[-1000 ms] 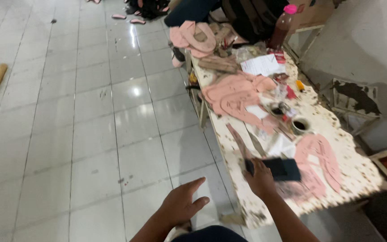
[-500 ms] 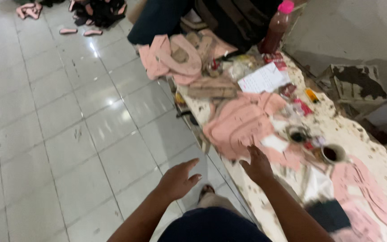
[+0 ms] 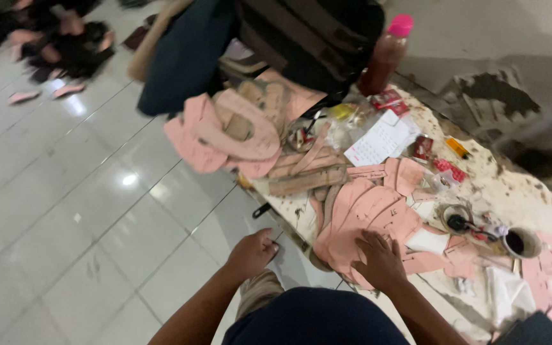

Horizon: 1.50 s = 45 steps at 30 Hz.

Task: The person traces around a pink paper pattern on a brown leather sheet with a pen, then cuts along the marked lines with red-handled scissors. They then sort and match pairs of pink sandal sole cutouts on a worktable and place a matched pair on the leather sheet.

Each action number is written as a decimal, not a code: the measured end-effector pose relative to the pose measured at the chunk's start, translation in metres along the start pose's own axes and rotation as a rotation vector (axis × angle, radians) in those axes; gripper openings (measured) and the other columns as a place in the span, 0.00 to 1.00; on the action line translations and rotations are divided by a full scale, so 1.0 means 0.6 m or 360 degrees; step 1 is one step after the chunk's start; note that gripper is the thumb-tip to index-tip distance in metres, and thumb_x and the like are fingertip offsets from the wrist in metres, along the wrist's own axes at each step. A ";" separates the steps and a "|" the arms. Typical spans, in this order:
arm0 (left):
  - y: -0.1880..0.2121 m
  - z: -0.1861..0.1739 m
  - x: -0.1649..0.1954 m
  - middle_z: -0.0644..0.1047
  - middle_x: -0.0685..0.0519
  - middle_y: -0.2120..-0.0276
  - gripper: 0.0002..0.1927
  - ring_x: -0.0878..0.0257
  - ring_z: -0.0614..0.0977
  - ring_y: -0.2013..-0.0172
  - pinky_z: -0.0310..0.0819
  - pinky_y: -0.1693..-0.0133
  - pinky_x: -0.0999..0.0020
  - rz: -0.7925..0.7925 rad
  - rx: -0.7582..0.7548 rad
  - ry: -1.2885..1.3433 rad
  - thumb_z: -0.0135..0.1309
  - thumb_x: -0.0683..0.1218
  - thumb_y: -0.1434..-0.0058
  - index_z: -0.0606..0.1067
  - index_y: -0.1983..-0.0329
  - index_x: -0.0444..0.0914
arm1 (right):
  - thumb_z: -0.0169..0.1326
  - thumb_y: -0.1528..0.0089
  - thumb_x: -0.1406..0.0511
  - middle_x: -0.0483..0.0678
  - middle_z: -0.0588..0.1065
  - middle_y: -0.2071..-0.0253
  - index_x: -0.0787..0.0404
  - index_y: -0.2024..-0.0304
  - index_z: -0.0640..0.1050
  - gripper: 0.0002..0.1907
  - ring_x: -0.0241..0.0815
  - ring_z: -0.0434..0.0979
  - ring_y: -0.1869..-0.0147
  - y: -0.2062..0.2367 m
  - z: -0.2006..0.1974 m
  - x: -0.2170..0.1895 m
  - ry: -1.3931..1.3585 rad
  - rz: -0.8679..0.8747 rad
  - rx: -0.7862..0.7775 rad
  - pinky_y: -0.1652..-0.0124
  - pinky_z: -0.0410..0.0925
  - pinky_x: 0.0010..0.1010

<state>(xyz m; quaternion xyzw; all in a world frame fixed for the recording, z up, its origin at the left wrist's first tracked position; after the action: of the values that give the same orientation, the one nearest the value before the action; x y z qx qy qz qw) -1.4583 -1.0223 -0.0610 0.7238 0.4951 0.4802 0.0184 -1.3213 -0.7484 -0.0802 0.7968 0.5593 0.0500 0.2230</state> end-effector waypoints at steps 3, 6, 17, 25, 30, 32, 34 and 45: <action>-0.066 -0.056 0.000 0.82 0.44 0.48 0.29 0.51 0.84 0.50 0.76 0.49 0.58 0.0083 -0.0035 -0.0041 0.53 0.51 0.38 0.68 0.34 0.38 | 0.59 0.43 0.50 0.39 0.58 0.26 0.45 0.35 0.68 0.34 0.43 0.49 0.20 0.024 0.012 -0.020 0.0011 0.0220 0.0138 0.26 0.42 0.52; -0.125 -0.097 0.009 0.80 0.42 0.48 0.26 0.47 0.81 0.48 0.73 0.48 0.56 0.0323 0.0052 -0.0222 0.56 0.50 0.39 0.72 0.38 0.37 | 0.57 0.41 0.50 0.41 0.59 0.27 0.47 0.35 0.69 0.33 0.45 0.50 0.20 0.052 0.034 -0.062 -0.0148 0.0462 0.0274 0.26 0.43 0.52; -0.194 -0.067 0.005 0.83 0.48 0.58 0.23 0.53 0.85 0.57 0.77 0.51 0.61 0.0541 -0.0680 -0.0315 0.54 0.50 0.38 0.75 0.41 0.37 | 0.58 0.40 0.49 0.50 0.58 0.24 0.50 0.32 0.65 0.37 0.51 0.50 0.19 0.127 0.023 -0.132 -0.0425 0.1373 0.0599 0.27 0.47 0.52; -0.179 0.027 0.023 0.82 0.44 0.50 0.29 0.60 0.84 0.51 0.76 0.49 0.67 0.0528 -0.1252 -0.0031 0.57 0.52 0.38 0.72 0.38 0.32 | 0.63 0.51 0.51 0.62 0.54 0.24 0.50 0.26 0.58 0.52 0.66 0.48 0.22 0.055 -0.006 -0.211 -0.0319 0.1070 0.0456 0.35 0.50 0.61; -0.169 0.061 0.032 0.81 0.44 0.47 0.31 0.61 0.82 0.48 0.75 0.47 0.69 0.0357 -0.1377 0.0266 0.57 0.53 0.37 0.70 0.37 0.30 | 0.55 0.39 0.57 0.62 0.56 0.27 0.57 0.30 0.59 0.37 0.68 0.54 0.25 0.048 0.009 -0.224 -0.0069 0.0877 0.0432 0.36 0.57 0.60; -0.163 0.072 0.032 0.80 0.44 0.46 0.32 0.61 0.81 0.47 0.74 0.47 0.69 0.0195 -0.1448 0.0400 0.58 0.53 0.37 0.68 0.36 0.29 | 0.53 0.40 0.63 0.59 0.57 0.26 0.62 0.28 0.60 0.38 0.63 0.56 0.24 0.056 0.017 -0.225 -0.0104 0.0776 0.0418 0.35 0.58 0.53; -0.161 0.079 0.030 0.80 0.45 0.46 0.33 0.61 0.80 0.49 0.74 0.51 0.68 0.0121 -0.1456 0.0399 0.56 0.55 0.37 0.68 0.34 0.32 | 0.55 0.46 0.65 0.58 0.61 0.29 0.61 0.33 0.65 0.37 0.60 0.60 0.26 0.075 0.023 -0.214 -0.0413 0.0777 0.0610 0.35 0.60 0.46; -0.138 0.121 0.126 0.63 0.58 0.29 0.41 0.59 0.70 0.36 0.68 0.45 0.60 -0.0086 -0.1606 0.0688 0.44 0.70 0.39 0.56 0.24 0.55 | 0.44 0.32 0.72 0.55 0.80 0.53 0.66 0.42 0.74 0.17 0.44 0.83 0.50 0.173 0.043 -0.170 -0.1911 0.1336 0.1829 0.48 0.76 0.33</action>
<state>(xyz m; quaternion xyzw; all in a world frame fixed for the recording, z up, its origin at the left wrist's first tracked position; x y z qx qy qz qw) -1.4604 -0.8920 -0.0904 0.4970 0.2144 0.7952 0.2733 -1.2603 -0.8775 -0.0433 0.8143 -0.0447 -0.5787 0.0099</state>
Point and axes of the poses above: each hand's wrist, its own y-axis away from the middle knuckle, its own z-axis out of the palm, x = y × z, the point moved 5 cm from there along -y, towards the middle knuckle
